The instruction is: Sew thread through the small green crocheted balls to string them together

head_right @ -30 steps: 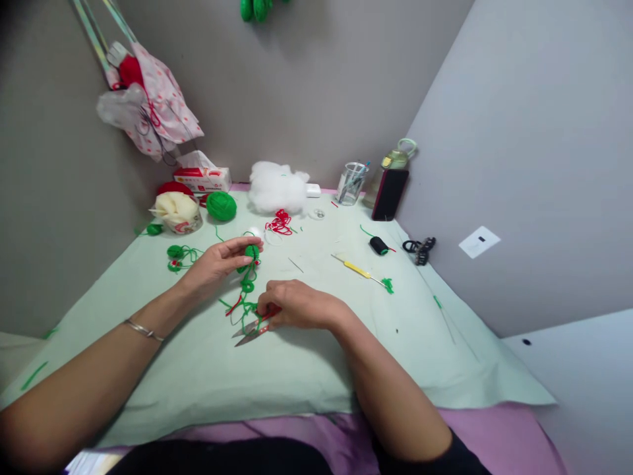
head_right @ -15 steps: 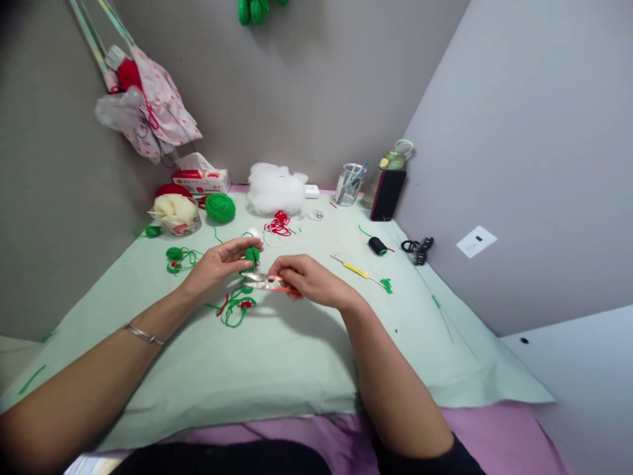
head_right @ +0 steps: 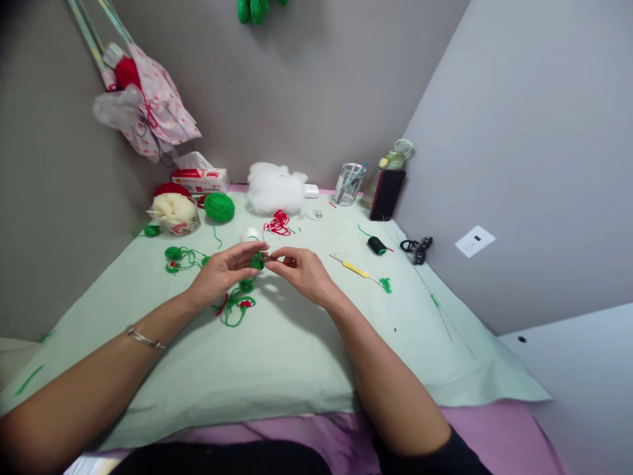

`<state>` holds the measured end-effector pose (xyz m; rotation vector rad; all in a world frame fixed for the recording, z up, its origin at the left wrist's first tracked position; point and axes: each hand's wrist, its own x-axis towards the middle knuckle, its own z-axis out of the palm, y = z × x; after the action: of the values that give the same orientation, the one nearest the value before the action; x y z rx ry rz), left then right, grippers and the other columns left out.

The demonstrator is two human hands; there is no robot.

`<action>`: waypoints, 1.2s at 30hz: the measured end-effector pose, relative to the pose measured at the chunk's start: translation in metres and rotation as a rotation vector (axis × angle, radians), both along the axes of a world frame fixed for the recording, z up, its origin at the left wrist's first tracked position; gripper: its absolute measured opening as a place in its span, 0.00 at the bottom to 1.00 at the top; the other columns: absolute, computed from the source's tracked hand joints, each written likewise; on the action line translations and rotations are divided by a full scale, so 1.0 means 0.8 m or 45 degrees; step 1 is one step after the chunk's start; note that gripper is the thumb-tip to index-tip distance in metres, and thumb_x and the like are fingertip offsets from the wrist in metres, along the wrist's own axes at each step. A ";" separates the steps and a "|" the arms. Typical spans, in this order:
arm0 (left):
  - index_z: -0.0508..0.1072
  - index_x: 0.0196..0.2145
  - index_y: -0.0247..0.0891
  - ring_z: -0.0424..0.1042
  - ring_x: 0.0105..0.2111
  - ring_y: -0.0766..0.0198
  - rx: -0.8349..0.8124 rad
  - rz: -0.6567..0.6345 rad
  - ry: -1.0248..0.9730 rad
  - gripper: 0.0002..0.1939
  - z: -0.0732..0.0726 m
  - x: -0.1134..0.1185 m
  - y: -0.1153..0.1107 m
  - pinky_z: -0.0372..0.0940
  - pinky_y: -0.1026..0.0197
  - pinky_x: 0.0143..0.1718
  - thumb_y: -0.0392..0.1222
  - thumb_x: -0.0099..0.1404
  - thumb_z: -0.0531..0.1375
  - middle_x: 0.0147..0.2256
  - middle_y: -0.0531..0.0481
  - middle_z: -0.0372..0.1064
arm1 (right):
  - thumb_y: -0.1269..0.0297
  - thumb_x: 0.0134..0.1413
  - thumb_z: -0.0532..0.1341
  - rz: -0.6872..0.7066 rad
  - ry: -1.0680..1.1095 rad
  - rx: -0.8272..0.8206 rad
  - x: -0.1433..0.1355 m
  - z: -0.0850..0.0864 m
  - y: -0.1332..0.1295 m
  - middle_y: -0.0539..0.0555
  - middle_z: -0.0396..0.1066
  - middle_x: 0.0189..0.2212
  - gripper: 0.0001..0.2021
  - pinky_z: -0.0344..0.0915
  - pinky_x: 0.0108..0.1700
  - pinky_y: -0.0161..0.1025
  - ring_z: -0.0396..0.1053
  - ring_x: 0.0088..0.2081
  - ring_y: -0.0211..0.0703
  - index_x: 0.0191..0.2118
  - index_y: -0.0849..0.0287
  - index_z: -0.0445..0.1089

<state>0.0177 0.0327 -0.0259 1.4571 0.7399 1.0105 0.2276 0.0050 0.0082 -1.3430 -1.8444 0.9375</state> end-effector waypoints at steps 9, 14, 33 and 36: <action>0.76 0.58 0.42 0.67 0.63 0.48 -0.030 -0.052 0.054 0.29 -0.001 0.001 -0.003 0.58 0.45 0.67 0.36 0.58 0.69 0.62 0.43 0.70 | 0.56 0.56 0.65 -0.024 0.022 -0.059 0.001 0.003 -0.002 0.46 0.61 0.21 0.14 0.48 0.28 0.35 0.53 0.25 0.34 0.41 0.61 0.80; 0.76 0.57 0.43 0.67 0.63 0.49 -0.026 -0.051 0.053 0.28 0.003 0.001 -0.004 0.59 0.46 0.66 0.36 0.57 0.69 0.61 0.43 0.71 | 0.55 0.56 0.64 0.003 0.131 -0.094 0.003 0.003 -0.001 0.46 0.60 0.21 0.15 0.48 0.28 0.35 0.52 0.25 0.34 0.40 0.61 0.80; 0.76 0.49 0.36 0.77 0.49 0.55 -0.448 -0.036 -0.381 0.19 0.016 0.002 -0.004 0.67 0.54 0.55 0.40 0.60 0.70 0.46 0.43 0.79 | 0.57 0.53 0.69 0.338 0.527 -0.322 -0.021 -0.019 -0.003 0.58 0.72 0.48 0.25 0.70 0.39 0.38 0.72 0.39 0.40 0.54 0.60 0.67; 0.75 0.50 0.37 0.75 0.53 0.53 -0.365 -0.004 -0.323 0.22 0.013 0.004 -0.006 0.65 0.52 0.58 0.40 0.58 0.71 0.48 0.43 0.78 | 0.57 0.53 0.69 0.325 0.568 -0.385 -0.027 -0.026 -0.002 0.49 0.72 0.31 0.22 0.66 0.35 0.36 0.69 0.31 0.38 0.50 0.61 0.67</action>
<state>0.0208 0.0283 -0.0153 1.0613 0.6656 1.0184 0.2060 0.0034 -0.0126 -0.9659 -1.5878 1.5601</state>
